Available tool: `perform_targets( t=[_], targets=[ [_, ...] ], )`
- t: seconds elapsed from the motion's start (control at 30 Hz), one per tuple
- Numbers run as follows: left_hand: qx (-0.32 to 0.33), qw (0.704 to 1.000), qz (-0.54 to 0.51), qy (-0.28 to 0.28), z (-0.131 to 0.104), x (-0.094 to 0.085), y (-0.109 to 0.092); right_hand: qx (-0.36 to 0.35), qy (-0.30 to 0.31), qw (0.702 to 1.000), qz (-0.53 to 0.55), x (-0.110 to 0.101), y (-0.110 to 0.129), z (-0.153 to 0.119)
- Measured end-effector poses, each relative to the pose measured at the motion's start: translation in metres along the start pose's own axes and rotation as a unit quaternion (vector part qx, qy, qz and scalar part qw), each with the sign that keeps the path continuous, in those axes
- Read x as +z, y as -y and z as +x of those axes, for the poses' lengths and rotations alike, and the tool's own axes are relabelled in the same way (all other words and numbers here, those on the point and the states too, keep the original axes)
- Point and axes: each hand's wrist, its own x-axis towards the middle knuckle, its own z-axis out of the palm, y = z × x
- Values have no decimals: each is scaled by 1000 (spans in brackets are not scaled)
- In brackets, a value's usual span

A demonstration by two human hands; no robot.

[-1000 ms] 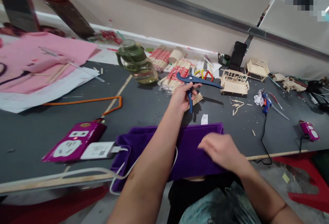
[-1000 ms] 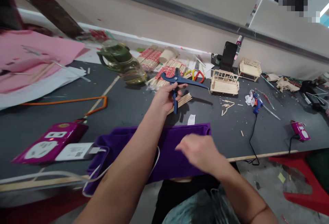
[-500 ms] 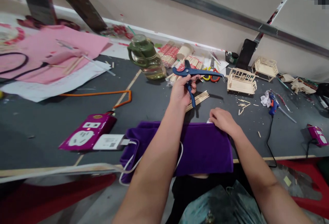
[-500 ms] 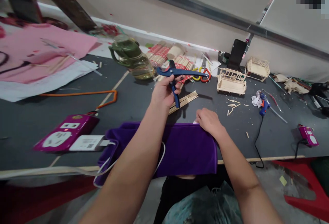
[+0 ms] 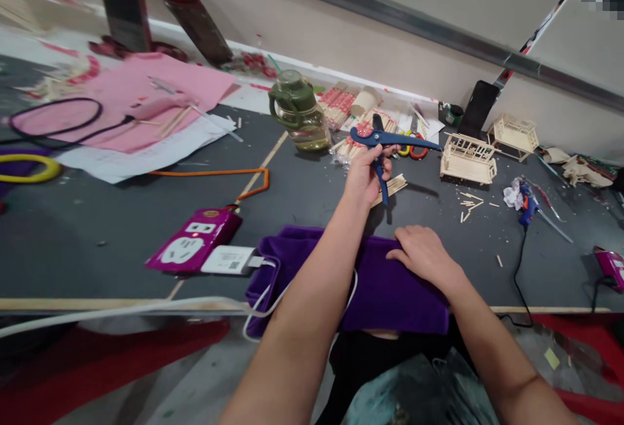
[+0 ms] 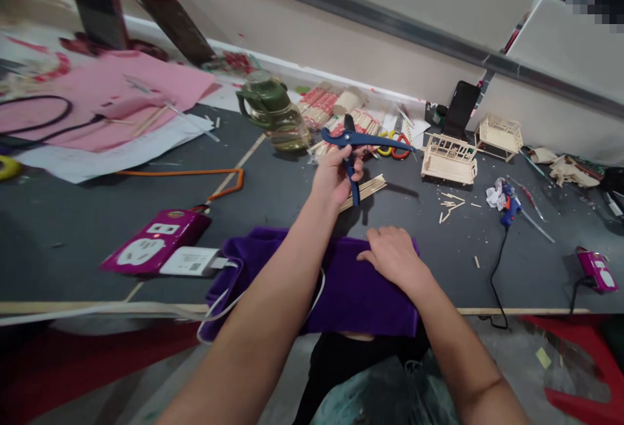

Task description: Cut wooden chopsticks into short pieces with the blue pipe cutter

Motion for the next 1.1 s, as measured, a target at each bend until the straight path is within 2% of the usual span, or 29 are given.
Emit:
perform_targets(
  t=[0.07, 0.17, 0.23, 0.27, 0.37, 0.47, 0.6, 0.73, 0.9, 1.1],
  targets=[
    [-10, 1000, 19, 5, 1, 0, 6, 29, -104, 994, 0, -9, -9, -2],
    [-20, 999, 46, 1, 0, 2, 15, 86, -294, 951, 50, -23, -27, 1],
    [-27, 999, 45, -4, -3, 6, 24, 97, -350, 930, 51, -26, -36, 11],
    [-32, 999, 37, -7, -6, 9, 28, 100, -351, 930, 39, -24, -40, 18],
    [-65, 998, 10, -18, -14, 18, 43, 112, -297, 948, 11, -11, -47, 32],
    [-109, 994, -4, 10, -21, 24, 55, 121, -289, 950, 3, -2, -51, 31],
    [-79, 997, 11, 12, -29, 28, 62, 123, -320, 939, -31, -7, -54, 16],
    [-52, 998, 22, 33, -38, 36, 67, 122, -297, 946, -37, -7, -60, 15],
    [-38, 997, 42, 56, -50, 45, 64, 123, -301, 945, 23, 2, -66, 18],
    [2, 996, 75, 49, -56, 46, 44, 134, -338, 932, 16, -8, -61, 15]
  ],
)
